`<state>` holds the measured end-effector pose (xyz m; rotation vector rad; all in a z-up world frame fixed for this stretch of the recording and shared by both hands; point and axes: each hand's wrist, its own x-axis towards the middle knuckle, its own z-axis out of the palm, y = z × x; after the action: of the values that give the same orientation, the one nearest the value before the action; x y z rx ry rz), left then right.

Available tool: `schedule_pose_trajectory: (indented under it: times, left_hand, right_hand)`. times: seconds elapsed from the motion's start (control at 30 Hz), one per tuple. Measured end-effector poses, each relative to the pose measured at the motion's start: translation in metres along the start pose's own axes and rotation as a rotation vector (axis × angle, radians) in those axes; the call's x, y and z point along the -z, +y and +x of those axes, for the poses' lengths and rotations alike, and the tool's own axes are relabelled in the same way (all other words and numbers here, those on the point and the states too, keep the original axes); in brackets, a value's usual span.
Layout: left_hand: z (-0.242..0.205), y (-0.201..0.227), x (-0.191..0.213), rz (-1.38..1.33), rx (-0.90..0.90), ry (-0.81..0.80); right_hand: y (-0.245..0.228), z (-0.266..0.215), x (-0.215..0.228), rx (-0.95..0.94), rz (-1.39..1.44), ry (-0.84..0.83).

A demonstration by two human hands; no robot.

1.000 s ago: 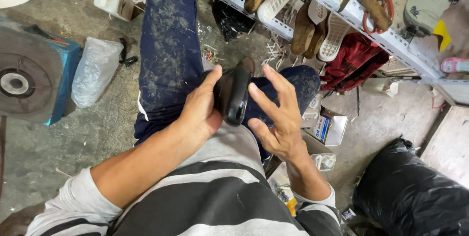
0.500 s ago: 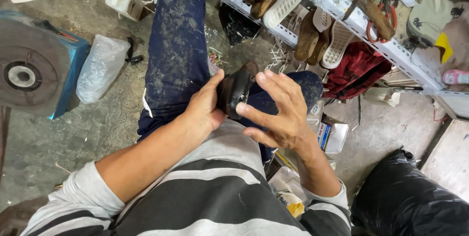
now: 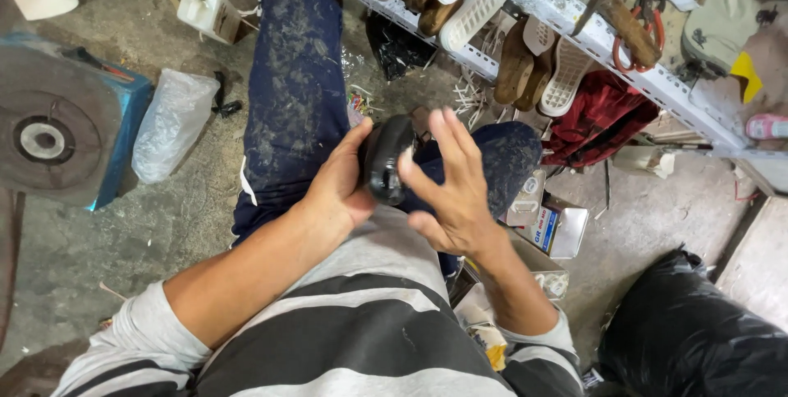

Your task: The person wipes the exterior and sole of a white slip-on shoe with a green and red stripe using a cloth. They then place it on a shelf and pick up a black loafer, wiping its exterior and sole with the same cloth.

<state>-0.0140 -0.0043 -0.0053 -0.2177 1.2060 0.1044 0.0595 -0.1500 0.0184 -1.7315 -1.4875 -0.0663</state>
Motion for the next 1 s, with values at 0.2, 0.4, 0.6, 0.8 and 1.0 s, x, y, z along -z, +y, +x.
schedule_pose_trajectory:
  times: [0.2,0.4,0.6,0.8,1.0]
  left_hand:
    - [-0.035,0.020,-0.016,0.056,0.045,-0.190]
    - [-0.033,0.049,-0.027,0.430,0.094,-0.379]
    - [-0.010,0.067,-0.027,0.570,0.104,-0.571]
    - [-0.001,0.077,-0.038,0.578,0.083,-0.423]
    - [-0.010,0.072,-0.054,0.474,0.163,-0.574]
  right_hand:
    - [0.019,0.011,0.014,-0.161,-0.128,0.066]
    - [0.196,0.029,0.069,-0.420,-0.714,0.041]
    - [0.299,0.064,0.081,-0.564,-1.010,-0.450]
    - [0.311,0.065,0.085,-0.493,-1.012,-0.446]
    - [0.253,0.065,0.106,-0.502,-0.946,-0.339]
